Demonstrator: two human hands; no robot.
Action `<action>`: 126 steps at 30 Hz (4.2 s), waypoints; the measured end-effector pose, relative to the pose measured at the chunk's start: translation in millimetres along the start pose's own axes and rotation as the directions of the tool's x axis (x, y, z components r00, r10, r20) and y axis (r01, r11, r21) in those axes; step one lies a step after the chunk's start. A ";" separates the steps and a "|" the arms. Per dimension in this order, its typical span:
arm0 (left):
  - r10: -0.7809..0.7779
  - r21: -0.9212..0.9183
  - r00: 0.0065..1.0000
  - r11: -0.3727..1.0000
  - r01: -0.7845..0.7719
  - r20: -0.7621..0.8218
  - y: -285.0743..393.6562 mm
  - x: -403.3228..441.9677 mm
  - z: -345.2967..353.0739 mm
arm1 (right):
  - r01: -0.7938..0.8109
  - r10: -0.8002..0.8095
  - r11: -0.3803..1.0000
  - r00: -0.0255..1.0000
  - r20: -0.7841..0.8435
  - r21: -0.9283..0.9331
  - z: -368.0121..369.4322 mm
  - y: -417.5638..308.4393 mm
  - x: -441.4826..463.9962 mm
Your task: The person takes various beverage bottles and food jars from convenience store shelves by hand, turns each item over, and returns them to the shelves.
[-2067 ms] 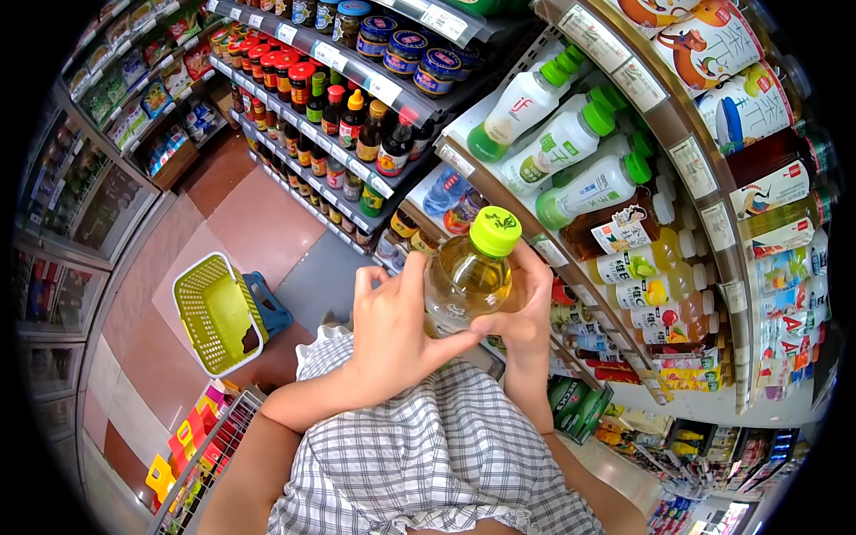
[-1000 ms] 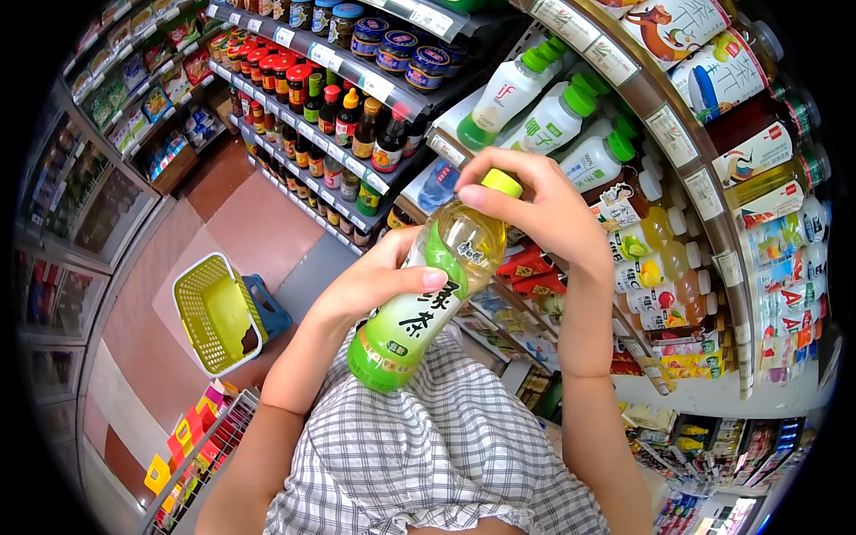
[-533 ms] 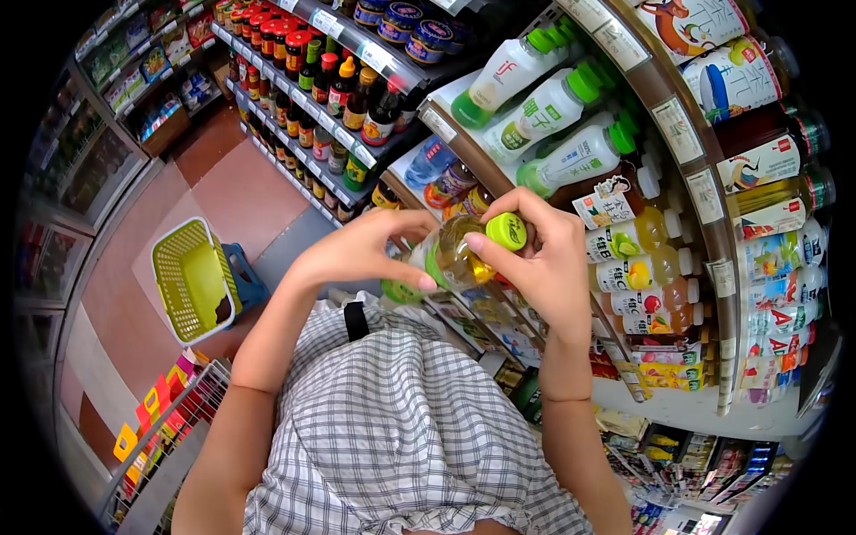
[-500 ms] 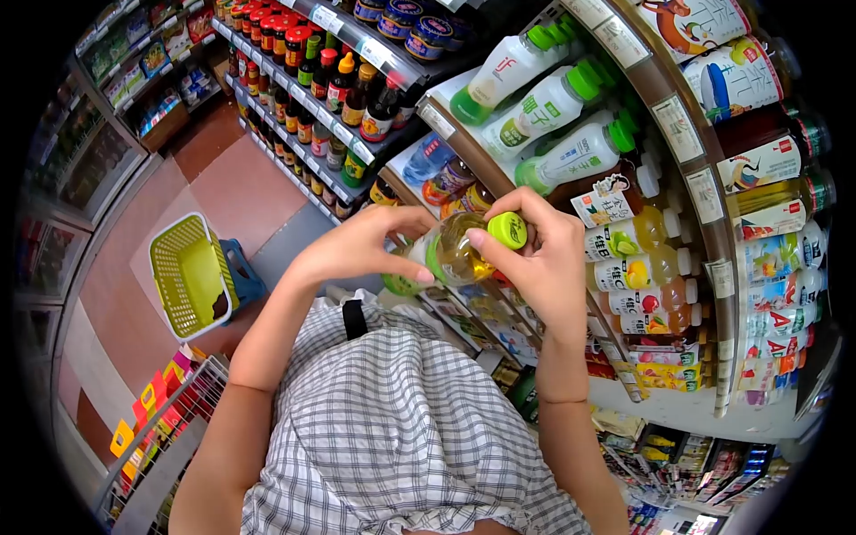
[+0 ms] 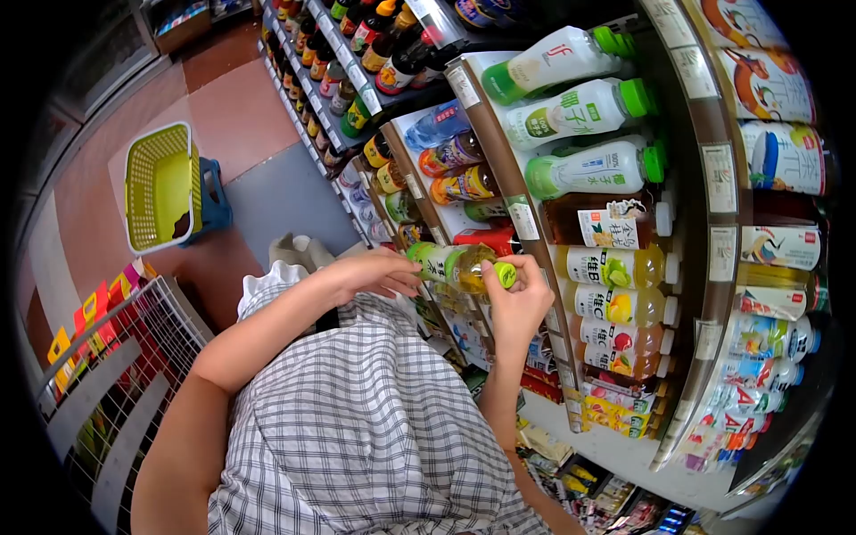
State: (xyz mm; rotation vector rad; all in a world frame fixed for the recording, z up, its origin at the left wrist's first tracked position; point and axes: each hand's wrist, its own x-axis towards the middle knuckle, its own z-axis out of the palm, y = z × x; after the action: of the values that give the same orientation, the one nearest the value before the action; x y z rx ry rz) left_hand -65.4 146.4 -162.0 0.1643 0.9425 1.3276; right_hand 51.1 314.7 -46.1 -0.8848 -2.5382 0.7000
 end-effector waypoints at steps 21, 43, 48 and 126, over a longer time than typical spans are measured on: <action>0.112 -0.644 0.975 0.764 0.040 0.193 -25.0 109.4 11.7 | -0.061 0.078 0.977 0.994 -0.079 0.203 49.9 43.0 -27.7; 0.129 -0.643 0.975 0.765 0.020 0.183 -13.0 130.9 10.2 | -0.027 0.056 0.986 0.984 -0.172 0.168 74.0 77.2 5.9; 0.161 -0.635 0.963 0.772 0.013 0.216 -8.9 132.6 12.4 | -0.038 0.072 0.986 0.975 -0.209 0.162 75.7 79.0 12.5; -0.060 -0.522 0.983 0.852 -0.041 -0.176 17.8 136.1 -54.1 | -0.264 0.330 0.235 0.927 0.179 0.935 138.7 68.3 90.7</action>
State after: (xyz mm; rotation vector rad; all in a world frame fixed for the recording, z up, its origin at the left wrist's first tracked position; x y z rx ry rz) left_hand -122.0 248.6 -252.1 -0.3945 0.6978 1.5635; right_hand -50.2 374.4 -181.4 -0.8380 -1.3127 1.9841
